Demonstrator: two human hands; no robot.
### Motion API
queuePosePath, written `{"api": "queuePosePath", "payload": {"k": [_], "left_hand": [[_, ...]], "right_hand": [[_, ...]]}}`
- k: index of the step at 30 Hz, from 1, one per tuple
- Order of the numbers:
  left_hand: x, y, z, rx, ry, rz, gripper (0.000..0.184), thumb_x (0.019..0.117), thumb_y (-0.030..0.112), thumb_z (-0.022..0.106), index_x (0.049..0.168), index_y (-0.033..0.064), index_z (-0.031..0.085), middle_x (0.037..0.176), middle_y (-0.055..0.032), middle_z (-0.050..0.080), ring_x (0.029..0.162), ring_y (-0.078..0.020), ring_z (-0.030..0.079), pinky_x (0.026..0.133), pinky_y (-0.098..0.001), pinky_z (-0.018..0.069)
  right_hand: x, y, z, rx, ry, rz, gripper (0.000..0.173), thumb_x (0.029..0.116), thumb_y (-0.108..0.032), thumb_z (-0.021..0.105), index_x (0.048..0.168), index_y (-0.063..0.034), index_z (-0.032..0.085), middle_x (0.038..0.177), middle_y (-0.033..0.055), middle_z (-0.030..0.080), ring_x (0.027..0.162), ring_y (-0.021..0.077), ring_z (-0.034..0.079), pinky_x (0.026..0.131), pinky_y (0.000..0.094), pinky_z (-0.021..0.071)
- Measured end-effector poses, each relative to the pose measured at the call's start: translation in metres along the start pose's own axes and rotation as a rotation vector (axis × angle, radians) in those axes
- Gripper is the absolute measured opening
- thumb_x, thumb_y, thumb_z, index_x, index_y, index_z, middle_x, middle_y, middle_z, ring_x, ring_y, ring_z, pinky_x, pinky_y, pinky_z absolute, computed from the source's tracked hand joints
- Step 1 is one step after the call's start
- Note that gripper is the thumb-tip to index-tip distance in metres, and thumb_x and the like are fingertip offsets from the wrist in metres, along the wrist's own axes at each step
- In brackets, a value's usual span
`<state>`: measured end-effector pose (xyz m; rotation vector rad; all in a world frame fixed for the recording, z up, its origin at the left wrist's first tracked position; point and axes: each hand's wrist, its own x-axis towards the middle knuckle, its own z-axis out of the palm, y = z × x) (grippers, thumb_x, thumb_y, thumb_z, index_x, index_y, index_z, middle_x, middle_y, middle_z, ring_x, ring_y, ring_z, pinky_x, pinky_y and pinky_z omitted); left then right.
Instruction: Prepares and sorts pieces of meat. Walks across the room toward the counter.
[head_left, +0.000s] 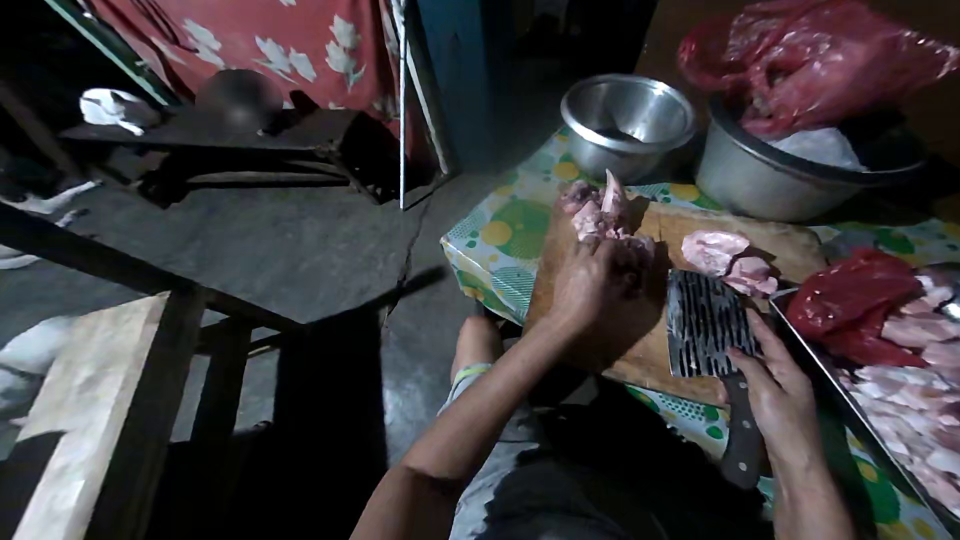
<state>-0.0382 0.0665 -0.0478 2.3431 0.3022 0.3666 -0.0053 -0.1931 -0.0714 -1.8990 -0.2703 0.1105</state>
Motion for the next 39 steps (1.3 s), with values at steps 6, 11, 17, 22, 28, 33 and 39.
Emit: {"api": "queuePosePath", "payload": {"k": [6, 11, 17, 22, 28, 33, 39], "left_hand": [[0.044, -0.004, 0.011, -0.105, -0.124, 0.083, 0.038, 0.0988, 0.011, 0.066, 0.135, 0.0008, 0.061, 0.122, -0.0222, 0.068, 0.115, -0.0346, 0.066, 0.101, -0.0508, 0.0525], [0.038, -0.023, 0.009, -0.493, -0.094, -0.038, 0.030, 0.1061, 0.018, 0.057, 0.128, -0.0013, 0.062, 0.106, -0.0168, 0.071, 0.089, -0.0221, 0.071, 0.083, -0.0418, 0.0595], [0.022, -0.016, 0.003, -0.671, -0.086, -0.085, 0.029, 0.1088, 0.016, 0.050, 0.130, 0.0000, 0.061, 0.103, -0.0133, 0.069, 0.078, -0.0156, 0.067, 0.071, -0.0339, 0.0590], [0.022, -0.017, 0.002, -0.545, -0.096, -0.041, 0.027, 0.1061, 0.009, 0.054, 0.130, -0.0011, 0.062, 0.110, -0.0154, 0.070, 0.090, -0.0191, 0.069, 0.083, -0.0382, 0.0581], [0.016, 0.006, 0.000, -0.033, -0.106, -0.057, 0.032, 0.1028, 0.007, 0.055, 0.133, 0.0078, 0.065, 0.126, -0.0164, 0.067, 0.119, -0.0316, 0.065, 0.101, -0.0504, 0.0526], [0.037, 0.035, 0.020, 0.066, 0.010, 0.202, 0.028, 0.0994, 0.012, 0.062, 0.126, 0.0063, 0.070, 0.125, -0.0162, 0.067, 0.125, -0.0337, 0.058, 0.105, -0.0477, 0.0487], [0.096, 0.080, 0.052, 0.152, -0.296, 0.426, 0.039, 0.0969, 0.019, 0.070, 0.135, 0.0098, 0.065, 0.130, -0.0189, 0.064, 0.126, -0.0372, 0.058, 0.102, -0.0529, 0.0508]], "right_hand": [[0.000, 0.004, -0.001, 0.008, 0.023, -0.018, 0.059, 0.0987, -0.010, 0.049, 0.157, -0.0104, 0.040, 0.153, 0.0098, 0.047, 0.070, 0.0056, 0.062, 0.052, 0.0247, 0.0525], [-0.001, 0.006, -0.001, -0.020, 0.012, -0.069, 0.058, 0.0995, -0.011, 0.051, 0.156, -0.0050, 0.040, 0.161, 0.0131, 0.037, 0.124, 0.0070, 0.058, 0.095, 0.0209, 0.0512], [-0.003, 0.002, 0.000, -0.011, 0.019, -0.049, 0.058, 0.0995, -0.009, 0.050, 0.156, -0.0078, 0.040, 0.157, 0.0100, 0.042, 0.081, 0.0019, 0.062, 0.057, 0.0194, 0.0517], [-0.002, 0.008, -0.004, -0.013, -0.001, -0.079, 0.058, 0.0994, -0.010, 0.050, 0.156, -0.0050, 0.039, 0.161, 0.0122, 0.037, 0.110, 0.0019, 0.062, 0.083, 0.0172, 0.0538], [-0.002, -0.001, 0.000, 0.034, 0.005, -0.020, 0.057, 0.0992, -0.007, 0.049, 0.156, -0.0075, 0.040, 0.152, 0.0083, 0.048, 0.066, -0.0010, 0.059, 0.050, 0.0170, 0.0501], [0.002, 0.005, -0.004, 0.025, -0.022, -0.014, 0.058, 0.0982, -0.007, 0.049, 0.156, -0.0100, 0.042, 0.150, 0.0075, 0.051, 0.064, 0.0041, 0.061, 0.049, 0.0228, 0.0515], [0.006, -0.001, -0.005, 0.028, -0.074, 0.020, 0.056, 0.0975, -0.007, 0.050, 0.154, -0.0096, 0.045, 0.144, 0.0079, 0.056, 0.058, 0.0048, 0.058, 0.044, 0.0234, 0.0494]]}}
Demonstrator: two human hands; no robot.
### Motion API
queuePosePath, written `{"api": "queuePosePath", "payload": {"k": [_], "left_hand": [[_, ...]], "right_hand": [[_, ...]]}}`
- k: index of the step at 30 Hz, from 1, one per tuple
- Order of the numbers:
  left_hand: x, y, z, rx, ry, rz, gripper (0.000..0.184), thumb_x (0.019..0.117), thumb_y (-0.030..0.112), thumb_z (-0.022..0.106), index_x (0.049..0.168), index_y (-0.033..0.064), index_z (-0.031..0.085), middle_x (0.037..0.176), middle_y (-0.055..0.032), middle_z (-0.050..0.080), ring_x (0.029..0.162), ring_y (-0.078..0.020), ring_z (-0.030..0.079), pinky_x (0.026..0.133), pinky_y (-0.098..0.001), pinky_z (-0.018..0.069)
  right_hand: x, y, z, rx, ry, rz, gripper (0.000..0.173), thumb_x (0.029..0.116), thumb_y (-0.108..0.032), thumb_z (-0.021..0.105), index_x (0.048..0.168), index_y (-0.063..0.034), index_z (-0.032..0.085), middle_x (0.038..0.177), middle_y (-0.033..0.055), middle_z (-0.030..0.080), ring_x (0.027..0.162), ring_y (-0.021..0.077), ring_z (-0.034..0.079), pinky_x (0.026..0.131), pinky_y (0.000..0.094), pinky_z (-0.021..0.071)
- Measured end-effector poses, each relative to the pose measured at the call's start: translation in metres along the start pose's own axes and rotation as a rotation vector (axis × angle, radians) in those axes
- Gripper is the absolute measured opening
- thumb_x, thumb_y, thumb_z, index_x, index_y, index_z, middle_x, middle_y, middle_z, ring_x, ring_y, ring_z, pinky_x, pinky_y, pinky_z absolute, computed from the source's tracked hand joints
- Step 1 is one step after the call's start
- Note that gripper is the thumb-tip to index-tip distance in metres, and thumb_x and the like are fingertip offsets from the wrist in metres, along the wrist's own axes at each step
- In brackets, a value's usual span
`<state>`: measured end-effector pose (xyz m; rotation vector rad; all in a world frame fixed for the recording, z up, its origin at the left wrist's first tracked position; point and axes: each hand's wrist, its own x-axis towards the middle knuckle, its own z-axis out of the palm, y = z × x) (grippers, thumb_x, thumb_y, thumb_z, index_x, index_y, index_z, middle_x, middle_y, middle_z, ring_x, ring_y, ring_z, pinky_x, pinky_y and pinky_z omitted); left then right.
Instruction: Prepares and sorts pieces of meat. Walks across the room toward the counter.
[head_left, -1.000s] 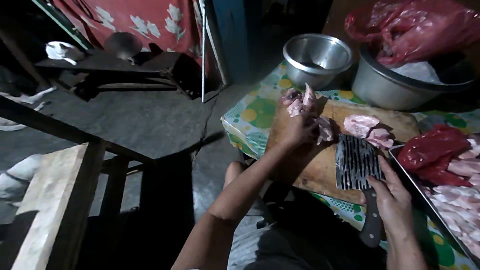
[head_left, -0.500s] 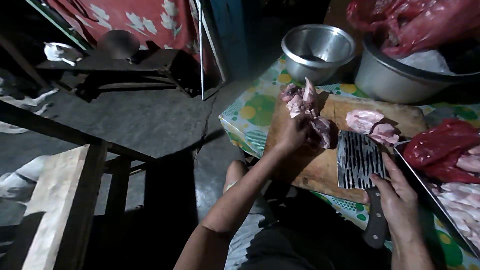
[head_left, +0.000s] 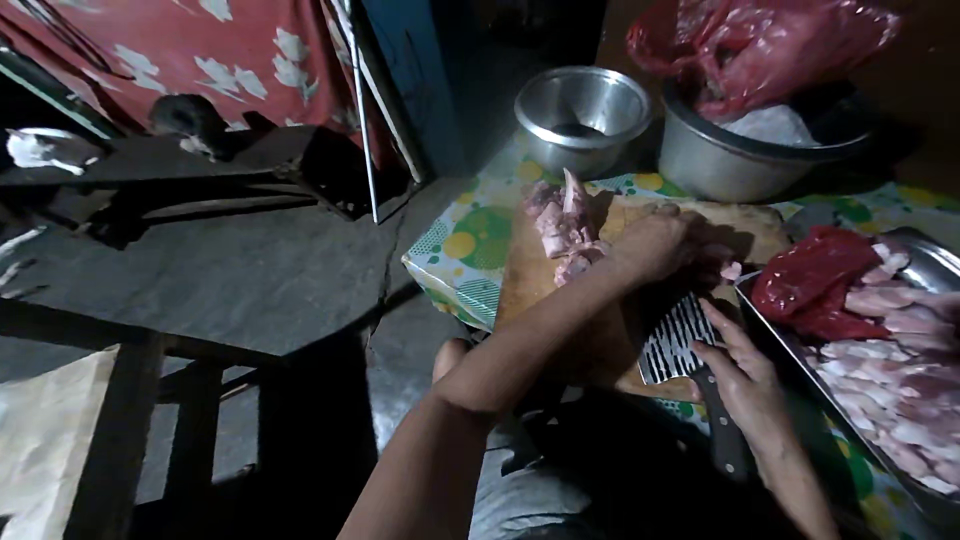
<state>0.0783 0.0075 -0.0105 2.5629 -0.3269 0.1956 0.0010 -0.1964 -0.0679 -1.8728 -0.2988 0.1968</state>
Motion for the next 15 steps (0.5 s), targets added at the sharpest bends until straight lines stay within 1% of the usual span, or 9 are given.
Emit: {"api": "queuePosePath", "payload": {"k": [2, 3, 4, 5, 6, 7, 9, 12, 15], "left_hand": [[0.024, 0.007, 0.011, 0.111, -0.156, 0.033, 0.055, 0.0928, 0.032, 0.076, 0.143, 0.0168, 0.060, 0.145, -0.0186, 0.055, 0.136, -0.0430, 0.048, 0.102, -0.0619, 0.0469], [0.033, 0.010, 0.018, 0.148, -0.226, 0.040, 0.061, 0.0903, 0.039, 0.078, 0.146, 0.0213, 0.059, 0.152, -0.0168, 0.050, 0.141, -0.0443, 0.041, 0.102, -0.0658, 0.0436], [0.040, 0.011, 0.026, 0.169, -0.265, 0.058, 0.062, 0.0889, 0.042, 0.078, 0.145, 0.0245, 0.060, 0.155, -0.0156, 0.048, 0.142, -0.0452, 0.039, 0.100, -0.0686, 0.0432], [0.047, 0.010, 0.034, 0.191, -0.280, 0.085, 0.059, 0.0882, 0.044, 0.078, 0.142, 0.0272, 0.062, 0.155, -0.0145, 0.048, 0.141, -0.0457, 0.040, 0.095, -0.0694, 0.0443], [0.052, 0.010, 0.039, 0.227, -0.298, 0.095, 0.057, 0.0887, 0.045, 0.077, 0.141, 0.0277, 0.062, 0.155, -0.0134, 0.047, 0.140, -0.0458, 0.040, 0.094, -0.0695, 0.0445], [0.055, 0.010, 0.041, 0.263, -0.312, 0.094, 0.059, 0.0893, 0.046, 0.077, 0.142, 0.0267, 0.061, 0.155, -0.0122, 0.048, 0.140, -0.0448, 0.041, 0.095, -0.0687, 0.0442], [0.061, 0.005, 0.042, 0.276, -0.297, 0.096, 0.060, 0.0853, 0.046, 0.080, 0.139, 0.0253, 0.063, 0.148, -0.0118, 0.055, 0.137, -0.0430, 0.046, 0.094, -0.0679, 0.0462], [0.066, 0.001, 0.040, 0.247, -0.284, 0.070, 0.056, 0.0833, 0.034, 0.083, 0.135, 0.0228, 0.066, 0.144, -0.0112, 0.057, 0.133, -0.0416, 0.050, 0.091, -0.0659, 0.0489], [0.065, -0.002, 0.030, 0.232, -0.262, 0.052, 0.050, 0.0856, 0.029, 0.081, 0.131, 0.0144, 0.067, 0.137, -0.0157, 0.061, 0.129, -0.0413, 0.054, 0.092, -0.0648, 0.0500]], "right_hand": [[0.000, 0.000, -0.001, -0.023, -0.016, -0.025, 0.056, 0.0985, -0.008, 0.049, 0.154, -0.0079, 0.043, 0.149, 0.0078, 0.053, 0.067, 0.0024, 0.061, 0.053, 0.0214, 0.0516], [0.000, 0.000, 0.000, -0.021, 0.008, -0.050, 0.055, 0.0981, -0.007, 0.050, 0.153, -0.0060, 0.044, 0.146, 0.0100, 0.055, 0.064, 0.0031, 0.061, 0.050, 0.0218, 0.0527], [0.000, 0.001, 0.000, -0.046, 0.018, -0.060, 0.056, 0.0981, -0.008, 0.050, 0.153, -0.0059, 0.044, 0.149, 0.0111, 0.052, 0.072, 0.0032, 0.063, 0.057, 0.0215, 0.0536], [0.000, 0.002, -0.001, -0.073, 0.012, -0.073, 0.056, 0.0984, -0.009, 0.051, 0.154, -0.0048, 0.043, 0.155, 0.0133, 0.047, 0.091, 0.0038, 0.065, 0.073, 0.0208, 0.0545], [0.001, 0.004, -0.001, -0.078, 0.014, -0.087, 0.057, 0.0979, -0.009, 0.051, 0.154, -0.0030, 0.043, 0.157, 0.0160, 0.044, 0.106, 0.0068, 0.065, 0.084, 0.0219, 0.0538], [0.001, 0.005, -0.001, -0.076, 0.016, -0.096, 0.057, 0.0976, -0.009, 0.052, 0.153, -0.0015, 0.043, 0.158, 0.0179, 0.042, 0.117, 0.0104, 0.063, 0.091, 0.0240, 0.0527], [0.002, 0.006, 0.001, -0.061, 0.022, -0.098, 0.057, 0.0973, -0.008, 0.052, 0.153, -0.0005, 0.042, 0.158, 0.0187, 0.042, 0.122, 0.0120, 0.061, 0.093, 0.0251, 0.0525], [0.002, 0.006, 0.002, -0.045, 0.030, -0.086, 0.057, 0.0975, -0.007, 0.052, 0.153, -0.0018, 0.042, 0.157, 0.0172, 0.044, 0.114, 0.0111, 0.063, 0.086, 0.0254, 0.0535], [0.002, 0.008, 0.001, -0.027, 0.037, -0.099, 0.057, 0.0975, -0.008, 0.053, 0.154, -0.0034, 0.043, 0.157, 0.0155, 0.044, 0.119, 0.0108, 0.063, 0.092, 0.0247, 0.0535]]}}
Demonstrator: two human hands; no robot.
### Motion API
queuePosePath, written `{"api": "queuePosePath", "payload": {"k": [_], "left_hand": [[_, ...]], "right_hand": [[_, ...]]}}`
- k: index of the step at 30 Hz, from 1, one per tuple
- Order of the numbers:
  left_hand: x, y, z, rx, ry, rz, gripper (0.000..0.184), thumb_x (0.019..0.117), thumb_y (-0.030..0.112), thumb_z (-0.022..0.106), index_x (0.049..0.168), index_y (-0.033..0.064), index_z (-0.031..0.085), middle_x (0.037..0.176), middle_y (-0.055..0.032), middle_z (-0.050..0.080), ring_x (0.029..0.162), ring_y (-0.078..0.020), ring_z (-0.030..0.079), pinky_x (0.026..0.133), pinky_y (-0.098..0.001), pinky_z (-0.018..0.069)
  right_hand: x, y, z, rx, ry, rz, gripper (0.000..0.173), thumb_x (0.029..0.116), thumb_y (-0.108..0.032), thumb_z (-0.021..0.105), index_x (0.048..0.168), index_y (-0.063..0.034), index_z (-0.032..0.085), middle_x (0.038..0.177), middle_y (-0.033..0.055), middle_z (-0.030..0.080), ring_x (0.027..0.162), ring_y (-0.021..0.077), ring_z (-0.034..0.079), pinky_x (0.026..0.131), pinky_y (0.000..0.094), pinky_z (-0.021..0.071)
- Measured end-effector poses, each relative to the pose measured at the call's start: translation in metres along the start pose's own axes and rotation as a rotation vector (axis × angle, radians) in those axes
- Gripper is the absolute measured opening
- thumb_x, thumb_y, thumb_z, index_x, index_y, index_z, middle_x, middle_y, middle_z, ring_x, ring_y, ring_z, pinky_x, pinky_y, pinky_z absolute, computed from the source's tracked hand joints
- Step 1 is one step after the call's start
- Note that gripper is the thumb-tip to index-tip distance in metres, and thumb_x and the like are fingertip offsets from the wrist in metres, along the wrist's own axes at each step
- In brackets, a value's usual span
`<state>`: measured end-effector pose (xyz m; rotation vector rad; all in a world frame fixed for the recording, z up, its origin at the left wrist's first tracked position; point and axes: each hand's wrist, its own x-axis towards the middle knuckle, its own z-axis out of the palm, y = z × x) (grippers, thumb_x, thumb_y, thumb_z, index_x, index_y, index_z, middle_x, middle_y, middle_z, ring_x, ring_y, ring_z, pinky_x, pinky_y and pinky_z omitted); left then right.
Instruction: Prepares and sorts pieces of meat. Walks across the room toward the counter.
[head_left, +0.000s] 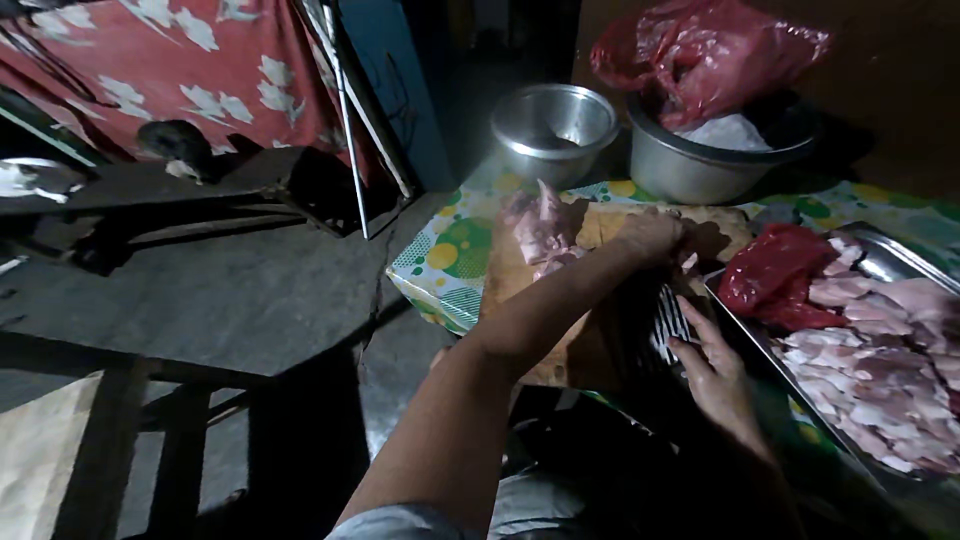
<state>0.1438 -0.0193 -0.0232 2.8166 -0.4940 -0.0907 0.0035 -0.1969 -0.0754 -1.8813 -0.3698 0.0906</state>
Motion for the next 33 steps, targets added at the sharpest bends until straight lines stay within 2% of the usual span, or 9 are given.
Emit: {"api": "queuePosePath", "payload": {"k": [7, 11, 14, 16, 18, 20, 23, 27, 33], "left_hand": [[-0.031, -0.040, -0.068, -0.057, -0.082, 0.057, 0.029, 0.0938, 0.017, 0.073, 0.120, 0.0030, 0.071, 0.122, -0.0187, 0.069, 0.118, -0.0345, 0.063, 0.101, -0.0535, 0.0490], [-0.071, -0.061, -0.100, -0.143, 0.098, 0.015, 0.031, 0.0941, 0.008, 0.068, 0.125, 0.0039, 0.070, 0.128, -0.0164, 0.068, 0.123, -0.0308, 0.062, 0.107, -0.0481, 0.0462], [-0.107, -0.079, -0.107, -0.213, 0.245, -0.114, 0.030, 0.0957, 0.008, 0.067, 0.125, 0.0014, 0.069, 0.125, -0.0178, 0.069, 0.120, -0.0308, 0.065, 0.107, -0.0474, 0.0477], [-0.129, -0.090, -0.095, -0.218, 0.297, -0.280, 0.027, 0.0962, 0.012, 0.067, 0.120, 0.0016, 0.071, 0.116, -0.0169, 0.072, 0.111, -0.0306, 0.069, 0.100, -0.0497, 0.0524], [-0.146, -0.101, -0.072, -0.217, 0.282, -0.442, 0.029, 0.0958, 0.020, 0.070, 0.117, 0.0015, 0.071, 0.112, -0.0191, 0.072, 0.108, -0.0353, 0.068, 0.095, -0.0563, 0.0531], [-0.157, -0.106, -0.043, -0.252, 0.242, -0.547, 0.045, 0.0934, 0.030, 0.074, 0.129, 0.0031, 0.065, 0.126, -0.0234, 0.065, 0.118, -0.0400, 0.063, 0.098, -0.0609, 0.0510], [-0.164, -0.115, 0.001, -0.311, 0.383, -0.474, 0.049, 0.0904, 0.030, 0.077, 0.132, 0.0082, 0.065, 0.131, -0.0247, 0.061, 0.119, -0.0388, 0.062, 0.098, -0.0565, 0.0530], [-0.186, -0.104, 0.015, -0.334, 0.442, -0.343, 0.033, 0.0880, 0.010, 0.077, 0.120, 0.0043, 0.072, 0.121, -0.0232, 0.066, 0.112, -0.0362, 0.066, 0.096, -0.0519, 0.0547], [-0.204, -0.101, 0.010, -0.350, 0.305, -0.362, 0.030, 0.0911, 0.016, 0.076, 0.119, 0.0077, 0.073, 0.112, -0.0186, 0.067, 0.105, -0.0322, 0.066, 0.090, -0.0516, 0.0550]], "right_hand": [[-0.001, 0.004, 0.001, 0.000, -0.007, -0.071, 0.058, 0.0963, -0.008, 0.053, 0.152, 0.0011, 0.042, 0.157, 0.0186, 0.042, 0.122, 0.0076, 0.060, 0.094, 0.0203, 0.0517], [-0.004, -0.001, 0.002, 0.021, 0.013, -0.037, 0.056, 0.0968, -0.007, 0.051, 0.152, -0.0038, 0.044, 0.147, 0.0121, 0.054, 0.074, -0.0005, 0.063, 0.057, 0.0173, 0.0534], [-0.005, -0.002, 0.002, 0.036, -0.003, -0.031, 0.057, 0.0980, -0.005, 0.050, 0.154, -0.0034, 0.041, 0.150, 0.0105, 0.051, 0.066, -0.0039, 0.058, 0.052, 0.0149, 0.0493], [-0.005, -0.001, 0.003, 0.057, 0.016, -0.025, 0.057, 0.0971, -0.004, 0.050, 0.153, -0.0038, 0.043, 0.147, 0.0107, 0.052, 0.064, -0.0021, 0.059, 0.050, 0.0168, 0.0500], [-0.005, 0.000, 0.002, 0.035, 0.002, -0.034, 0.057, 0.0972, -0.007, 0.050, 0.154, -0.0025, 0.042, 0.154, 0.0126, 0.046, 0.089, -0.0031, 0.064, 0.069, 0.0140, 0.0539], [-0.006, -0.002, 0.002, 0.019, -0.009, -0.017, 0.059, 0.0970, -0.008, 0.050, 0.155, -0.0032, 0.041, 0.156, 0.0126, 0.045, 0.095, -0.0017, 0.064, 0.074, 0.0153, 0.0542], [-0.006, -0.004, 0.004, 0.054, 0.011, 0.027, 0.059, 0.0971, -0.004, 0.050, 0.156, -0.0066, 0.040, 0.145, 0.0107, 0.053, 0.059, 0.0019, 0.059, 0.043, 0.0215, 0.0503], [-0.007, -0.003, 0.003, 0.041, 0.006, 0.003, 0.058, 0.0982, -0.004, 0.048, 0.155, -0.0041, 0.039, 0.154, 0.0116, 0.045, 0.075, -0.0016, 0.061, 0.055, 0.0167, 0.0510], [-0.009, -0.009, 0.005, 0.067, 0.018, 0.045, 0.058, 0.0984, -0.002, 0.047, 0.156, -0.0054, 0.039, 0.151, 0.0114, 0.048, 0.057, 0.0018, 0.056, 0.042, 0.0213, 0.0473]]}}
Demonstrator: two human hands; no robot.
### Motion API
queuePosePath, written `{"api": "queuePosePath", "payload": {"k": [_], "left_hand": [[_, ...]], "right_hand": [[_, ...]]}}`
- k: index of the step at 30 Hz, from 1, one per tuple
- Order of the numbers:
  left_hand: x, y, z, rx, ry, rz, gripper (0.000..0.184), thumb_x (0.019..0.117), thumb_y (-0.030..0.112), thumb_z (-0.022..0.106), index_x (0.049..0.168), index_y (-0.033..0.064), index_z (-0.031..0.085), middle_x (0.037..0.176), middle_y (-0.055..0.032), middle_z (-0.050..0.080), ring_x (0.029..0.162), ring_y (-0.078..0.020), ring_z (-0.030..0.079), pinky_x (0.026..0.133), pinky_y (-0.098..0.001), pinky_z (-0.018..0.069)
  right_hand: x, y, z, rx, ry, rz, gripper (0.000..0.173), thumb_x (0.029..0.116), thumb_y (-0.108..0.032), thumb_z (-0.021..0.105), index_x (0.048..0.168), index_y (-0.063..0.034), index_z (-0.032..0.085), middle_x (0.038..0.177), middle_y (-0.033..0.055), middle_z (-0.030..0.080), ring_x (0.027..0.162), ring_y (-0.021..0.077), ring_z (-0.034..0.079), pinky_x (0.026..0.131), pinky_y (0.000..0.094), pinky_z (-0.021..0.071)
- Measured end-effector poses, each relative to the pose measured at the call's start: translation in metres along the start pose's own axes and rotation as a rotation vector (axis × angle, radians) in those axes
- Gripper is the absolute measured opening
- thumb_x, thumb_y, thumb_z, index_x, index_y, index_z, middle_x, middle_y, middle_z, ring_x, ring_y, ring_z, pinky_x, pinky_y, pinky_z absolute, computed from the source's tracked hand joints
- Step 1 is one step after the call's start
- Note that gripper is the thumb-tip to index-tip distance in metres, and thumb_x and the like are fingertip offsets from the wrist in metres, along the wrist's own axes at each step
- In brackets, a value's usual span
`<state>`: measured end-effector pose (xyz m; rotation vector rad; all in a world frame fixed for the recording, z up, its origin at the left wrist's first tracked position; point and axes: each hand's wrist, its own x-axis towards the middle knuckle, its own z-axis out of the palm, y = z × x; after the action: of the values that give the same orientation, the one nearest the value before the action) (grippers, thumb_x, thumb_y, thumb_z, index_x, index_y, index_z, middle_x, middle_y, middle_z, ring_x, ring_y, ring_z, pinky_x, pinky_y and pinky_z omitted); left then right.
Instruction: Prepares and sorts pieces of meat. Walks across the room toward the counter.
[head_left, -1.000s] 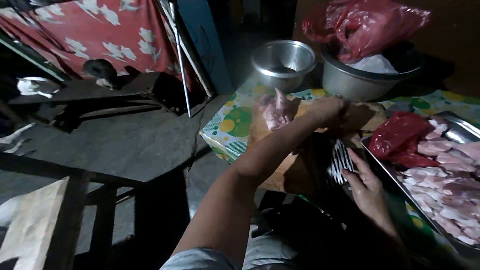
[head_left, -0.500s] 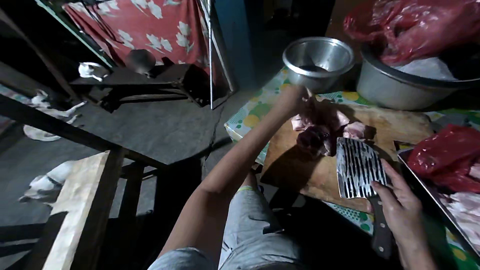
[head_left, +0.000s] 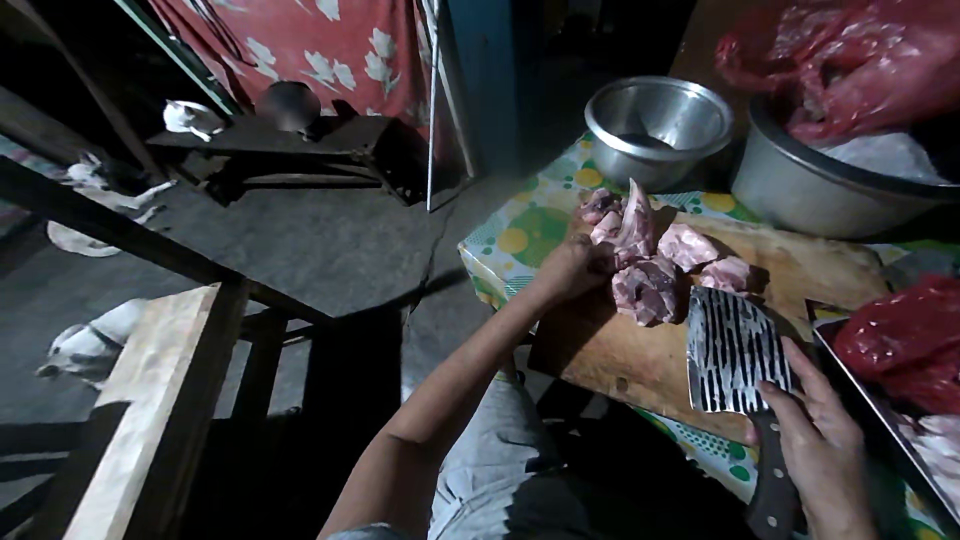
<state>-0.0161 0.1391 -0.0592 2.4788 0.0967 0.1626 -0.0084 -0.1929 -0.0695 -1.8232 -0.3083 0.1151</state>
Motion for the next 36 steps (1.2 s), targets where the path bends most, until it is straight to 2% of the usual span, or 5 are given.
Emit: {"api": "queuePosePath", "payload": {"k": [8, 14, 19, 29, 36], "left_hand": [[0.024, 0.001, -0.017, -0.279, 0.206, -0.029, 0.034, 0.0997, 0.028, 0.067, 0.121, 0.0018, 0.071, 0.113, -0.0158, 0.072, 0.099, -0.0266, 0.070, 0.092, -0.0484, 0.0561], [0.074, -0.021, -0.010, 0.029, 0.218, -0.150, 0.047, 0.0938, 0.015, 0.071, 0.140, 0.0087, 0.062, 0.138, -0.0222, 0.060, 0.132, -0.0410, 0.054, 0.109, -0.0579, 0.0442], [0.094, -0.036, -0.010, 0.077, 0.196, -0.121, 0.037, 0.0903, 0.016, 0.073, 0.126, 0.0055, 0.067, 0.123, -0.0194, 0.068, 0.120, -0.0375, 0.063, 0.101, -0.0578, 0.0509], [0.038, 0.000, -0.009, 0.070, 0.194, -0.144, 0.042, 0.0980, 0.014, 0.065, 0.140, 0.0094, 0.061, 0.132, -0.0243, 0.061, 0.124, -0.0426, 0.059, 0.102, -0.0589, 0.0490], [-0.034, 0.044, 0.030, 0.203, 0.135, 0.168, 0.048, 0.0901, 0.023, 0.077, 0.136, 0.0193, 0.066, 0.143, -0.0136, 0.058, 0.133, -0.0396, 0.052, 0.103, -0.0614, 0.0470]], "right_hand": [[0.000, -0.003, 0.000, -0.004, -0.010, 0.011, 0.059, 0.0993, -0.003, 0.047, 0.157, -0.0061, 0.037, 0.150, 0.0118, 0.048, 0.060, 0.0034, 0.058, 0.043, 0.0223, 0.0489], [-0.001, -0.006, 0.000, 0.019, 0.001, 0.026, 0.059, 0.0984, -0.001, 0.047, 0.157, -0.0051, 0.037, 0.142, 0.0104, 0.054, 0.055, 0.0023, 0.056, 0.041, 0.0202, 0.0480], [-0.001, -0.001, -0.001, 0.023, 0.006, 0.013, 0.060, 0.0984, -0.001, 0.048, 0.157, -0.0057, 0.037, 0.146, 0.0105, 0.052, 0.057, 0.0032, 0.058, 0.041, 0.0220, 0.0493], [0.003, 0.004, -0.007, 0.000, 0.003, 0.008, 0.058, 0.0981, -0.005, 0.050, 0.155, -0.0085, 0.042, 0.136, 0.0077, 0.061, 0.057, 0.0057, 0.060, 0.044, 0.0247, 0.0518], [0.005, 0.005, -0.007, 0.026, 0.011, 0.090, 0.052, 0.1017, -0.011, 0.052, 0.154, -0.0108, 0.045, 0.123, 0.0119, 0.066, 0.062, 0.0110, 0.062, 0.049, 0.0294, 0.0536]]}}
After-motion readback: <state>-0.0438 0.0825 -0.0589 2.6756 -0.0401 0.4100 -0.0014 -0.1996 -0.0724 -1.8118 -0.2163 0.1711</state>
